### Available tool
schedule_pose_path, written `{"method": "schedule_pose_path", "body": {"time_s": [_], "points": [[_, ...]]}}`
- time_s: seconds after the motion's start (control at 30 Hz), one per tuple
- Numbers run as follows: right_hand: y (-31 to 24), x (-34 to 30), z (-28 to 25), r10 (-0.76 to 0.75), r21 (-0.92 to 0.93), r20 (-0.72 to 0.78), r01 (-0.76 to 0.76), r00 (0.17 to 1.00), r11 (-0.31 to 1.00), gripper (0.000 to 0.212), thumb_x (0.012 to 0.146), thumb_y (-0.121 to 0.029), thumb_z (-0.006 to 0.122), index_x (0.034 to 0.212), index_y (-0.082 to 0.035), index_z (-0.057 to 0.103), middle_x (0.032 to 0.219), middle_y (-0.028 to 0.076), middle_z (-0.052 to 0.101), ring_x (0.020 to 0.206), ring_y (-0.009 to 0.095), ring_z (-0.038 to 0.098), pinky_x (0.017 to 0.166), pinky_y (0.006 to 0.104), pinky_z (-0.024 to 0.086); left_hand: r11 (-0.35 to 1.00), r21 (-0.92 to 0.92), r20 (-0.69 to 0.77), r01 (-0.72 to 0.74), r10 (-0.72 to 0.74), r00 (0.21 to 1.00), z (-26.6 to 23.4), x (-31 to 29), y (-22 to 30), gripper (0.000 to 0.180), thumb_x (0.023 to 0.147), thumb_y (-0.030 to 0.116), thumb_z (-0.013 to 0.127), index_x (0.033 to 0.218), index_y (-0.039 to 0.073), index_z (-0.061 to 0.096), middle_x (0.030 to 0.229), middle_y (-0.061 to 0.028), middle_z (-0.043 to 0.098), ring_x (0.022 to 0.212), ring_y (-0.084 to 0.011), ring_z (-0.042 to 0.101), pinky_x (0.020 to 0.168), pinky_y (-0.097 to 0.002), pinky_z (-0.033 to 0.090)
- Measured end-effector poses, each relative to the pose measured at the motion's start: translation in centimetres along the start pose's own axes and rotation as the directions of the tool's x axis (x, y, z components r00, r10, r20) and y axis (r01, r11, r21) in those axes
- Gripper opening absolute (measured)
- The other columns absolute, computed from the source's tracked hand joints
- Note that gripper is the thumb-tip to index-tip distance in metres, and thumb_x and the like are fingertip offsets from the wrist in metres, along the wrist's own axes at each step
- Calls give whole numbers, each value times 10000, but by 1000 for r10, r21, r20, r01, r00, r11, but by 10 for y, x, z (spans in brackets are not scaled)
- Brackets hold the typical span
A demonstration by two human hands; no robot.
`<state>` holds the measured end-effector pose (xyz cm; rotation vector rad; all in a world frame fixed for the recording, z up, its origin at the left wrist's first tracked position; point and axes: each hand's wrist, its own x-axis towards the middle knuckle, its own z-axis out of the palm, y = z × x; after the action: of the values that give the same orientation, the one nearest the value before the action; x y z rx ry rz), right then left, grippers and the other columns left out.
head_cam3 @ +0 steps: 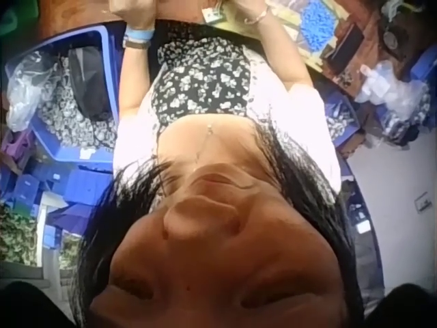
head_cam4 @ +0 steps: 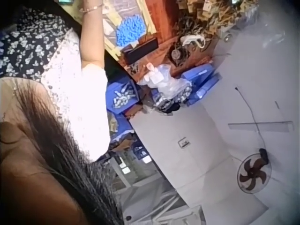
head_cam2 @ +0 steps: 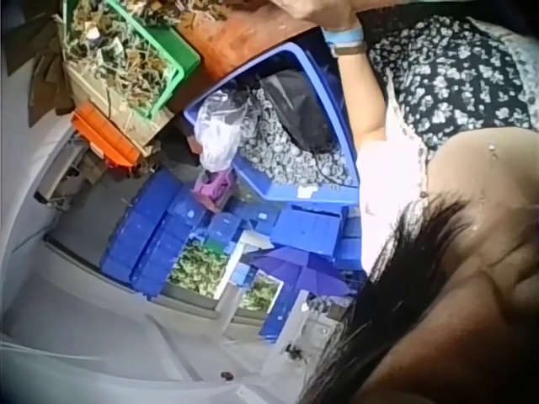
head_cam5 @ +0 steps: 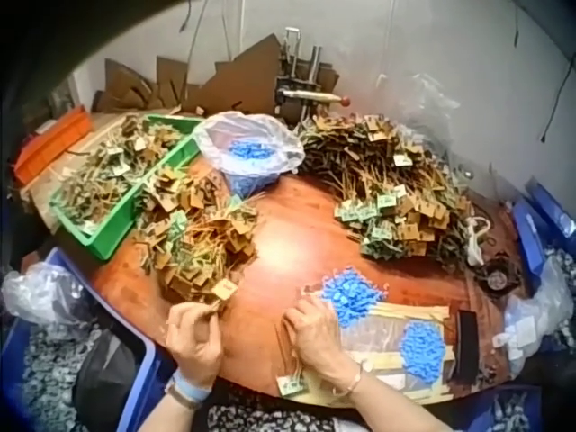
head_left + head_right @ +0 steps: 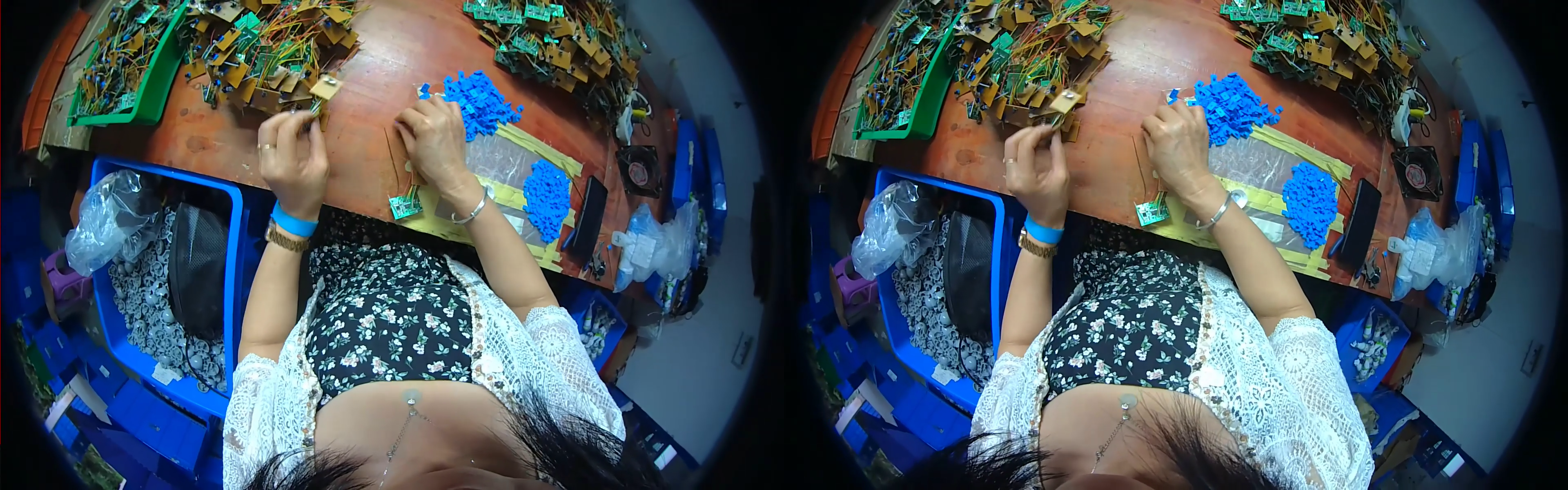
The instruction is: Manually assembling small green circuit boards with blue plastic connectors and pins at an assembly line workbench.
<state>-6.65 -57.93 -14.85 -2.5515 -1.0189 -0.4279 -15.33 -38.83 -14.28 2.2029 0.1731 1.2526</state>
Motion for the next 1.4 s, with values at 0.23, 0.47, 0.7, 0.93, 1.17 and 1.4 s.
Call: {"method": "schedule_pose_path", "body": {"time_s": [0.23,0.47,0.7,0.93,1.17,1.4], "points": [[2,-13,-9,21,-116,-90,-31,996,993,84,763,-150,758,752,-113,683,794,14,624,885,225,593,787,387,420,987,-7,348,-163,155,925,-22,-44,16,296,738,-74,696,1025,-3,676,1143,-138,638,839,-287,634,710,-377,542],[4,-26,-20,13,78,-32,-11,999,997,66,765,-143,763,810,-113,725,841,10,667,905,214,608,800,381,431,974,9,535,-228,188,824,-22,-58,17,350,775,20,645,1124,-2,646,1316,-101,633,886,-268,592,771,-380,505],[14,0,-3,-68,1,-22,68,997,998,98,743,-159,782,814,-109,735,838,16,676,951,222,600,822,380,422,957,57,620,-285,189,762,-23,-62,22,421,785,55,624,1201,-2,656,1271,-93,658,957,-263,576,869,-391,475],[-7,7,-5,-68,11,2,68,998,998,138,734,-163,791,737,-81,679,783,51,639,882,255,590,790,389,437,954,85,627,-289,174,759,-27,-57,23,337,839,75,614,1160,-2,681,1234,-88,677,995,-258,587,910,-404,460],[-38,5,11,60,434,146,-118,988,893,165,755,-147,793,759,-40,667,765,100,625,794,304,613,680,412,497,958,71,634,-278,172,754,-28,-55,22,328,841,81,613,1149,-6,684,1204,-93,679,1000,-259,589,913,-409,462],[-38,8,9,-13,411,167,-58,986,910,164,769,-122,775,753,-27,643,765,110,635,802,313,614,688,418,504,949,110,625,-294,164,763,-26,-58,27,356,808,86,617,1144,-6,691,1217,-84,676,994,-252,589,888,-395,469]]}}
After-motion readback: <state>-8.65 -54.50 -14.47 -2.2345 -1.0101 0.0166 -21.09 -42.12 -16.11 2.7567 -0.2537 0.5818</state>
